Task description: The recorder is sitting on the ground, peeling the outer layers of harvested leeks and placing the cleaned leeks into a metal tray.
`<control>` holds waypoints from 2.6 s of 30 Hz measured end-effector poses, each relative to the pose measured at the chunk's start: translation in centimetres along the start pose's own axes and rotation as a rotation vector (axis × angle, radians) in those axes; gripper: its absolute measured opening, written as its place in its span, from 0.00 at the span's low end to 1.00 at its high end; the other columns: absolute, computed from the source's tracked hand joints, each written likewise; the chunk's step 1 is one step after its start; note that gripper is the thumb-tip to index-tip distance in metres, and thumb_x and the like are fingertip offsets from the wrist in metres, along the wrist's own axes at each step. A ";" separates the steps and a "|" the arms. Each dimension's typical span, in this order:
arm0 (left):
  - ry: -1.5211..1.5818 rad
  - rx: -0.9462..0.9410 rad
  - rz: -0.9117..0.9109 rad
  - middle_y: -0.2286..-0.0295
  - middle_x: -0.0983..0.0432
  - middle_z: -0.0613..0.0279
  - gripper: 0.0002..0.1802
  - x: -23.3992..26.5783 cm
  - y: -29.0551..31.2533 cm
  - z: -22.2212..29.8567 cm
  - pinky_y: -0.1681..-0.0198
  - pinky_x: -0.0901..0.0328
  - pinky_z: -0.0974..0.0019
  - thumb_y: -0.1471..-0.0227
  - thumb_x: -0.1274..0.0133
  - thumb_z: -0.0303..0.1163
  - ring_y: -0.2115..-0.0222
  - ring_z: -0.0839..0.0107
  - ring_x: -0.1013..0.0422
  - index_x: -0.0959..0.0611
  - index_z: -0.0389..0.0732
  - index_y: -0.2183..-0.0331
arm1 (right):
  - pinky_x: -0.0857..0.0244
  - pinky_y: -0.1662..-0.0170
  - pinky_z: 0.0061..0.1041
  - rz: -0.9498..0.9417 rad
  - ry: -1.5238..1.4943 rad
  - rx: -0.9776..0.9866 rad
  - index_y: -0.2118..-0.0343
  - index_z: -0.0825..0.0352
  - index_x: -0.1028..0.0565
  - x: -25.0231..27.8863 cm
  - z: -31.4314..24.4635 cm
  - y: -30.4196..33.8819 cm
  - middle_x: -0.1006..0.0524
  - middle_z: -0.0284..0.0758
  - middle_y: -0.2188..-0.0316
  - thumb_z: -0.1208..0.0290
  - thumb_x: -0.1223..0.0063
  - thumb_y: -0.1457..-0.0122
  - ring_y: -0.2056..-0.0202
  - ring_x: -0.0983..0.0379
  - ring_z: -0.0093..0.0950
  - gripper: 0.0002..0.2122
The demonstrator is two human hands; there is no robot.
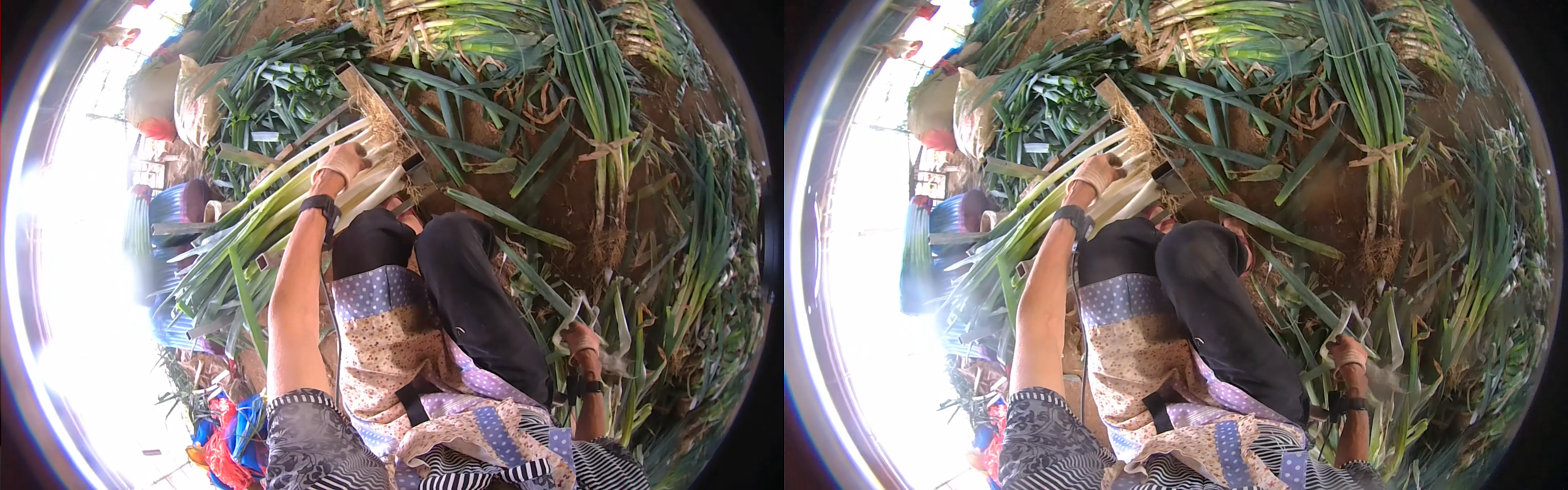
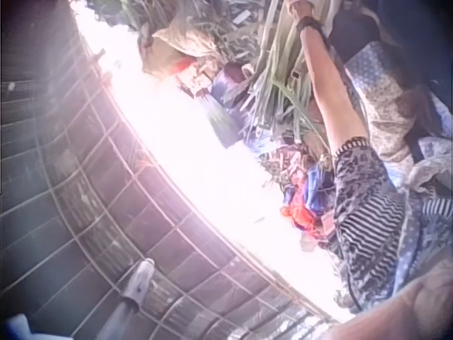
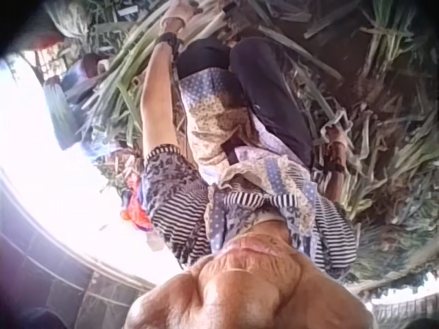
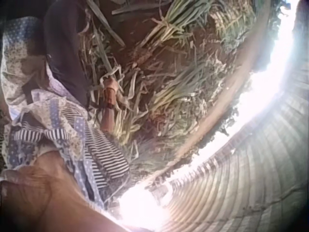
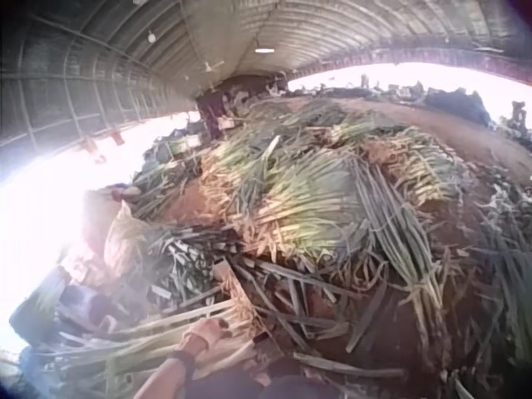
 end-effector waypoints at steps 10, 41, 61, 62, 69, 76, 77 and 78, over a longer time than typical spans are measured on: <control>1.233 -0.490 -0.261 0.71 0.24 0.62 0.17 7.3 5.8 21.1 0.70 0.33 0.70 0.49 0.46 0.41 0.73 0.74 0.29 0.21 0.36 0.64 | 0.35 0.59 0.39 0.537 -0.090 0.304 0.57 0.59 0.28 8.9 -7.4 -9.0 0.26 0.41 0.64 0.66 0.49 0.50 0.60 0.30 0.42 0.15; 1.736 -0.150 -0.410 0.77 0.27 0.62 0.16 -2.5 10.2 34.5 0.75 0.35 0.71 0.48 0.46 0.40 0.78 0.71 0.31 0.24 0.37 0.64 | 0.35 0.57 0.40 0.703 -0.351 0.085 0.57 0.60 0.28 13.4 0.1 -10.9 0.28 0.42 0.62 0.64 0.50 0.46 0.58 0.30 0.42 0.14; 1.707 -0.083 -0.346 0.78 0.27 0.61 0.13 -2.8 9.5 36.2 0.77 0.36 0.73 0.46 0.49 0.37 0.80 0.74 0.31 0.23 0.36 0.65 | 0.36 0.70 0.27 -0.059 -1.033 0.042 0.61 0.71 0.26 12.4 -9.3 -14.4 0.25 0.35 0.75 0.52 0.43 0.57 0.73 0.30 0.26 0.26; 1.716 0.010 -0.340 0.79 0.27 0.62 0.10 -3.9 9.0 36.2 0.79 0.36 0.73 0.47 0.49 0.36 0.81 0.74 0.32 0.24 0.38 0.67 | 0.37 0.70 0.27 -0.006 -0.898 -0.050 0.61 0.71 0.26 11.8 -8.2 -13.5 0.25 0.35 0.75 0.49 0.44 0.57 0.73 0.30 0.24 0.27; 1.753 0.381 -0.276 0.82 0.30 0.62 0.09 -9.5 6.2 36.3 0.84 0.35 0.71 0.52 0.42 0.33 0.84 0.72 0.33 0.25 0.41 0.72 | 0.36 0.65 0.22 0.023 -0.937 0.031 0.63 0.70 0.24 14.6 -6.1 1.2 0.22 0.38 0.73 0.47 0.39 0.59 0.70 0.27 0.25 0.28; 1.583 0.392 -0.574 0.71 0.28 0.52 0.32 -15.8 6.9 38.7 0.78 0.32 0.60 0.60 0.38 0.55 0.78 0.59 0.31 0.27 0.38 0.63 | 0.34 0.61 0.24 0.012 -0.795 0.005 0.61 0.71 0.25 16.8 -3.8 16.6 0.22 0.39 0.70 0.55 0.33 0.62 0.67 0.26 0.25 0.28; 1.635 0.349 -0.632 0.69 0.27 0.51 0.34 -16.7 7.0 39.0 0.76 0.32 0.59 0.61 0.38 0.56 0.76 0.58 0.29 0.27 0.38 0.62 | 0.34 0.61 0.24 -0.010 -0.781 0.013 0.61 0.70 0.25 16.9 -4.2 18.3 0.21 0.39 0.70 0.55 0.32 0.63 0.66 0.25 0.25 0.28; 1.297 0.496 -0.548 0.68 0.24 0.58 0.30 -16.4 8.2 38.5 0.72 0.31 0.60 0.60 0.38 0.55 0.73 0.64 0.28 0.25 0.41 0.63 | 0.34 0.60 0.25 -0.025 -0.726 -0.015 0.61 0.68 0.25 16.7 -3.7 19.6 0.21 0.40 0.69 0.55 0.31 0.64 0.65 0.24 0.27 0.28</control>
Point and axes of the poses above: each hand's wrist, its own y-axis away from the middle knuckle, its own x-axis out of the back of the hand, z = x × y, the point moved 7 cm from there along -y, towards the middle knuckle
